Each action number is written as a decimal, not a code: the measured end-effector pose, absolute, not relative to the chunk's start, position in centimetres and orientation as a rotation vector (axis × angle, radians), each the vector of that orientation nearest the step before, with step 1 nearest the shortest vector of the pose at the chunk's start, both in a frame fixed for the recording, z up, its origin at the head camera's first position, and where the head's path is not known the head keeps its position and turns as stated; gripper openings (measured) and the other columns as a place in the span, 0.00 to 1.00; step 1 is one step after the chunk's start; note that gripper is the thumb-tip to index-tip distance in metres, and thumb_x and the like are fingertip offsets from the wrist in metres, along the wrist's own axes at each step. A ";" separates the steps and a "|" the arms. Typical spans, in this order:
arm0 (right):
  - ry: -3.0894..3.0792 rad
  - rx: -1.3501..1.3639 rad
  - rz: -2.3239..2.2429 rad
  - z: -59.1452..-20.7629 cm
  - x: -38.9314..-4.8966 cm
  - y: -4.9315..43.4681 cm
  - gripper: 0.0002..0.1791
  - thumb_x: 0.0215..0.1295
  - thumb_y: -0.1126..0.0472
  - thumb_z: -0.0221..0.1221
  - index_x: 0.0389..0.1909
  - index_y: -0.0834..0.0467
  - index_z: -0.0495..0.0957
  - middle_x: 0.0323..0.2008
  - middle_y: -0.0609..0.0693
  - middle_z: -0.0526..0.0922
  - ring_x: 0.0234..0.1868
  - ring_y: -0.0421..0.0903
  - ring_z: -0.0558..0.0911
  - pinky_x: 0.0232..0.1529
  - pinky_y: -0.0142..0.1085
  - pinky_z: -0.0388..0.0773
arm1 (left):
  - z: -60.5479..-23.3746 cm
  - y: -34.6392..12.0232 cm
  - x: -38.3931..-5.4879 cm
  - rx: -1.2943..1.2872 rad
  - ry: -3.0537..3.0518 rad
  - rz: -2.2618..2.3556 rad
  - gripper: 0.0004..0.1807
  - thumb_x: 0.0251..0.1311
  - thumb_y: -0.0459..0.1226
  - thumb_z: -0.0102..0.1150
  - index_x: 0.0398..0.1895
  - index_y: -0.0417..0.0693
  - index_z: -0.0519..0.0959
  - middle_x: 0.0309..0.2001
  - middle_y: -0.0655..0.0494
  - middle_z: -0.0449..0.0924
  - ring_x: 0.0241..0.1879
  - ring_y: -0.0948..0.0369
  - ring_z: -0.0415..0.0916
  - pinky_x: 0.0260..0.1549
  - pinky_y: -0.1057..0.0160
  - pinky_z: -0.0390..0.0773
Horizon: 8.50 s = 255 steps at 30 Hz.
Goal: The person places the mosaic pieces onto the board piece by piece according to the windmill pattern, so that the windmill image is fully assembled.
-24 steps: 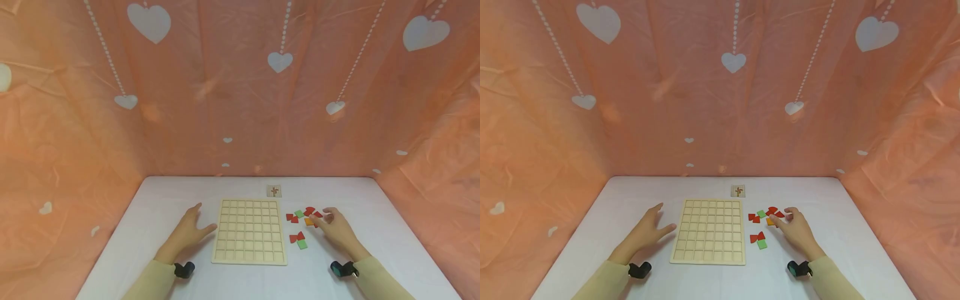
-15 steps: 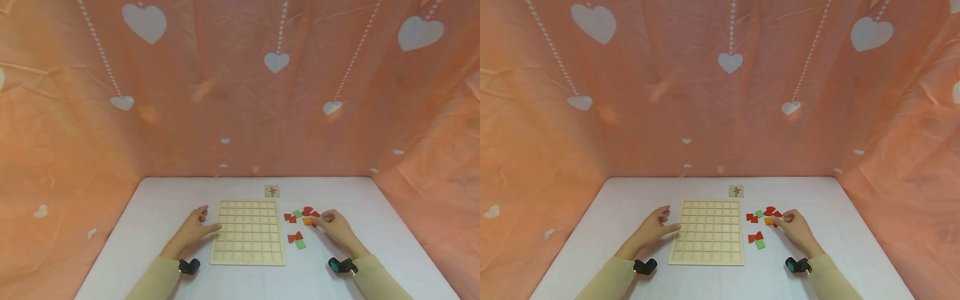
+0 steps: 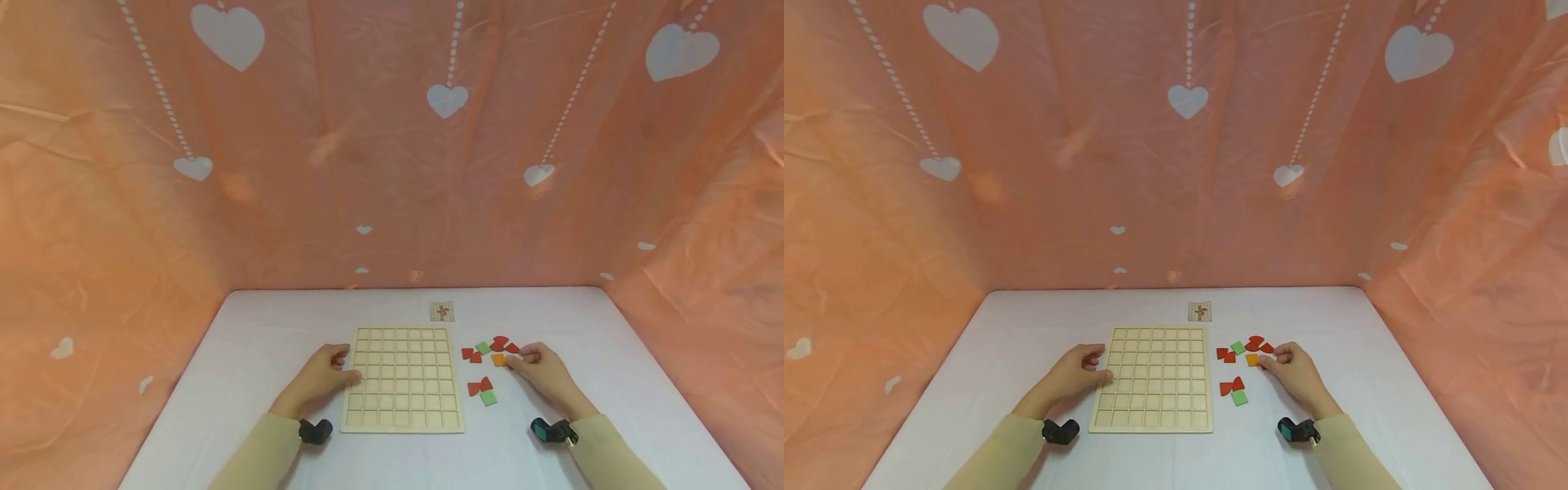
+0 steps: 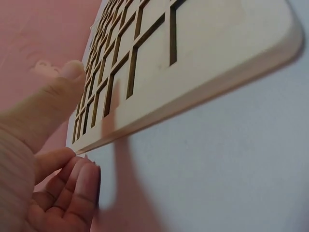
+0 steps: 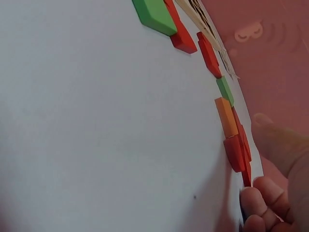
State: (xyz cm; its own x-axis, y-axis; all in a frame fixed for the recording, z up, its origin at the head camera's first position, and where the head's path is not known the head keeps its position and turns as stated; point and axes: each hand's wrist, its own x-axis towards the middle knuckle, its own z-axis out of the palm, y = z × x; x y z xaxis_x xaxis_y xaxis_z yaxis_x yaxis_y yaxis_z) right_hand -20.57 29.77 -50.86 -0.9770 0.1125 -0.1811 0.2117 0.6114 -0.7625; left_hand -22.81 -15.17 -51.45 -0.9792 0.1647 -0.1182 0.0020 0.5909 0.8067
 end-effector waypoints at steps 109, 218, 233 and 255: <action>2.664 -0.081 -1.546 -50.5 -25.5 13.0 0.04 0.65 0.61 0.62 0.37 0.55 0.78 0.29 0.47 0.78 0.33 0.44 0.75 0.37 0.37 0.73 | -51.5 -15.9 -22.3 0.420 2.699 0.766 0.40 0.65 0.54 0.54 0.77 0.57 0.53 0.77 0.45 0.39 0.73 0.41 0.25 0.67 0.39 0.27; 2.753 0.079 -1.429 -48.8 -23.0 24.2 0.28 0.65 0.48 0.62 0.62 0.57 0.73 0.55 0.59 0.74 0.43 0.52 0.75 0.36 0.35 0.79 | -51.9 -16.1 -22.0 0.367 2.703 0.804 0.41 0.64 0.54 0.54 0.77 0.56 0.52 0.77 0.46 0.37 0.73 0.42 0.20 0.66 0.40 0.23; 2.809 0.150 -1.337 -50.1 -22.1 29.6 0.32 0.67 0.42 0.58 0.64 0.58 0.71 0.60 0.64 0.72 0.58 0.59 0.69 0.56 0.54 0.71 | -52.0 -16.1 -22.2 0.365 2.709 0.786 0.41 0.64 0.55 0.54 0.77 0.56 0.52 0.77 0.45 0.37 0.73 0.42 0.21 0.66 0.40 0.23; 2.766 0.167 -1.351 -50.9 -21.7 30.3 0.30 0.65 0.42 0.60 0.59 0.59 0.74 0.55 0.60 0.76 0.56 0.57 0.70 0.59 0.55 0.68 | -51.6 -15.9 -21.9 0.354 2.696 0.801 0.41 0.65 0.54 0.54 0.77 0.55 0.52 0.77 0.45 0.36 0.73 0.42 0.20 0.66 0.40 0.23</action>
State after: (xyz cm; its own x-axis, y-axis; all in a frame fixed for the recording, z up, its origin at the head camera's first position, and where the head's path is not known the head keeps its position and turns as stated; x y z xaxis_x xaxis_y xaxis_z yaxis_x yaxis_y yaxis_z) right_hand -21.67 30.26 -50.91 -0.9924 0.0713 -0.1001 0.1228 0.6102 -0.7827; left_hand -21.93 -15.92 -51.59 -0.9228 0.3174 -0.2185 0.1465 0.8136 0.5627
